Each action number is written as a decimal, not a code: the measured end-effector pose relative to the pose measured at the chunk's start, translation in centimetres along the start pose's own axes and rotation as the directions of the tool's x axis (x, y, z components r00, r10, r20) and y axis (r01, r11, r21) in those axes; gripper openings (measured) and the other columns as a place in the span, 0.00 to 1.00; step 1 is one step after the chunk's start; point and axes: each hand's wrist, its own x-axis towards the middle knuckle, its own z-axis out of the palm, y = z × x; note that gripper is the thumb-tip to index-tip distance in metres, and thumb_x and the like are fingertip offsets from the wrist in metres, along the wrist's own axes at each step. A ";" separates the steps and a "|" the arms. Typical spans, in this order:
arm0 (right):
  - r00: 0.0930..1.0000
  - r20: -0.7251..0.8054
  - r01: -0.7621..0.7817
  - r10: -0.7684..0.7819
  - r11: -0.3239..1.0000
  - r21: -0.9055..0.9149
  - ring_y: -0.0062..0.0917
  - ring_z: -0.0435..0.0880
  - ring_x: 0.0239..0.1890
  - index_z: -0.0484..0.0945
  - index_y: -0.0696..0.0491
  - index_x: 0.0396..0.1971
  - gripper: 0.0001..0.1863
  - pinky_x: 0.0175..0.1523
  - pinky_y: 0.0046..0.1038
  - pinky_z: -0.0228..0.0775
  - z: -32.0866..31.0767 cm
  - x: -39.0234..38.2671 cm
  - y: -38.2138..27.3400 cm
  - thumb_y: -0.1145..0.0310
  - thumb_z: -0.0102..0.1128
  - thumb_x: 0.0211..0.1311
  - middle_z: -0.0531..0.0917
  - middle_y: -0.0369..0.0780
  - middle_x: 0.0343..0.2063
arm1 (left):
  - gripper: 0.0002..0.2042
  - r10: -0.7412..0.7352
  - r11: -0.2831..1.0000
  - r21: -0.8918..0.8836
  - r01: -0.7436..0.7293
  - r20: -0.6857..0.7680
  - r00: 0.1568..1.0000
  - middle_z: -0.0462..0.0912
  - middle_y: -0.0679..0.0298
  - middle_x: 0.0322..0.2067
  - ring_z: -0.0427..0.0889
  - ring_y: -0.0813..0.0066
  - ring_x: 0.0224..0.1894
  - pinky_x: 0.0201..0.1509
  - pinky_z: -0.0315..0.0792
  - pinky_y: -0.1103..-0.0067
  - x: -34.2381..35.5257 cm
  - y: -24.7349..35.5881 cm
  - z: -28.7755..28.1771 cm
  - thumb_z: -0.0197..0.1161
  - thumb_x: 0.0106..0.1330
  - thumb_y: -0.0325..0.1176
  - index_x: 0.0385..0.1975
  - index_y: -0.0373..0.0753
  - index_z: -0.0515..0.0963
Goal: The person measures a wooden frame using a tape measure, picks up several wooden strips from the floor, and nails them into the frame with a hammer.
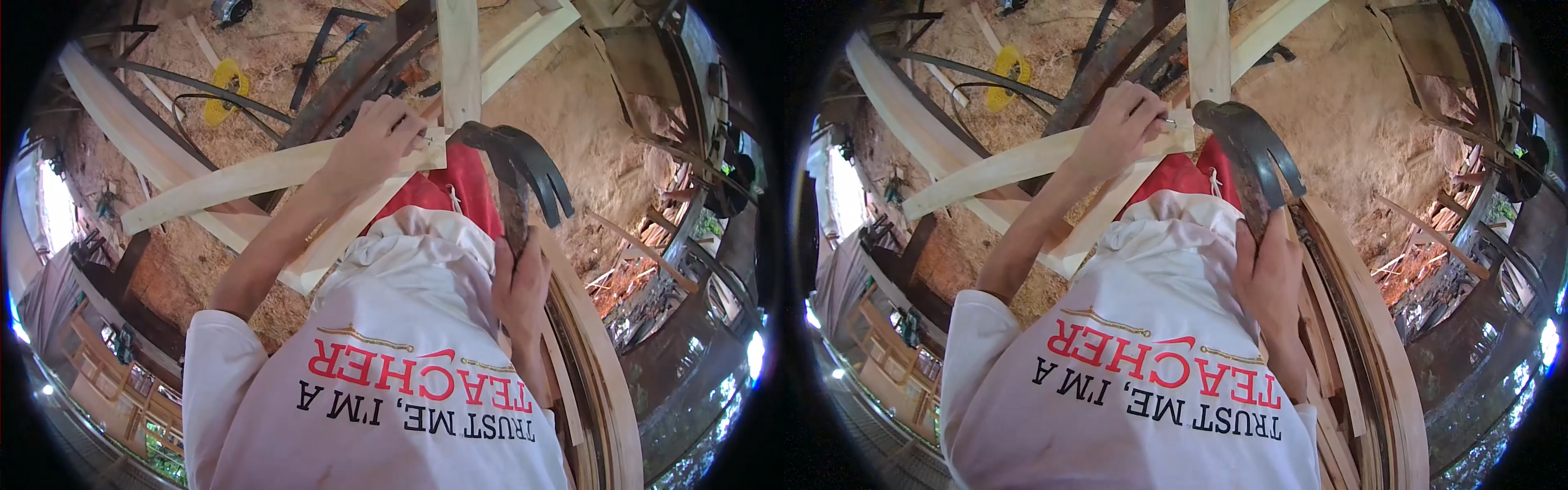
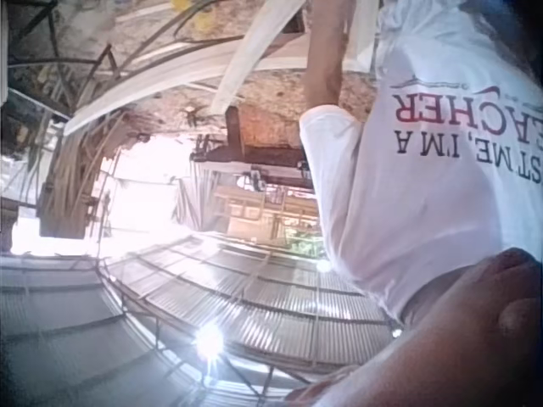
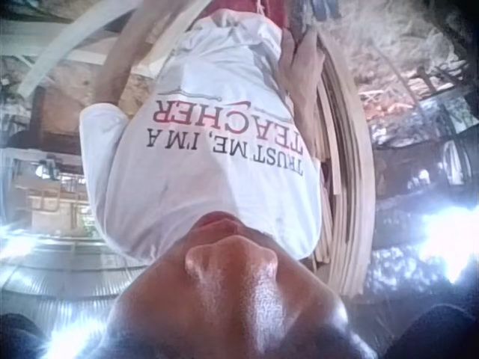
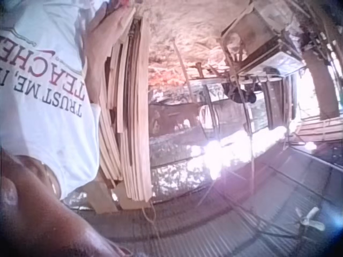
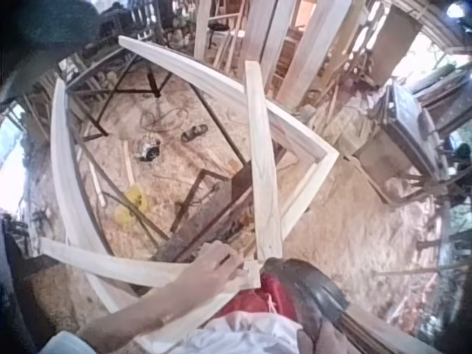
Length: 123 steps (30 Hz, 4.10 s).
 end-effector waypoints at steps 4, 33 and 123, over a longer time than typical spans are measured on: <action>0.996 0.062 -0.069 0.067 0.997 0.033 0.53 0.80 0.21 0.72 0.63 0.53 0.16 0.27 0.45 0.67 -1.0 -1.2 0.0 0.69 0.59 0.72 0.80 0.53 0.19 | 0.10 -0.159 0.984 -0.097 0.148 -0.116 0.980 0.79 0.59 0.41 0.77 0.61 0.46 0.51 0.72 0.68 0.6 -0.1 -0.7 0.67 0.61 0.22 0.42 0.36 0.82; 0.998 -0.026 -0.059 0.059 0.998 -0.004 0.54 0.81 0.26 0.72 0.63 0.50 0.16 0.32 0.46 0.69 -2.2 -1.5 -2.1 0.66 0.58 0.73 0.81 0.52 0.23 | 0.11 -0.078 0.957 -0.281 0.068 -0.027 0.997 0.90 0.68 0.35 0.79 0.68 0.41 0.49 0.74 0.74 0.5 -0.3 0.4 0.78 0.50 0.28 0.35 0.42 0.89; 0.946 0.109 0.271 -0.306 0.928 0.255 0.36 0.83 0.33 0.74 0.60 0.54 0.19 0.40 0.42 0.74 -9.3 -1.6 -1.6 0.59 0.50 0.79 0.84 0.48 0.34 | 0.42 -0.353 0.934 0.204 0.293 0.396 0.848 0.86 0.54 0.42 0.87 0.53 0.47 0.48 0.80 0.61 -1.5 0.6 -2.5 0.79 0.46 0.60 0.55 0.36 0.75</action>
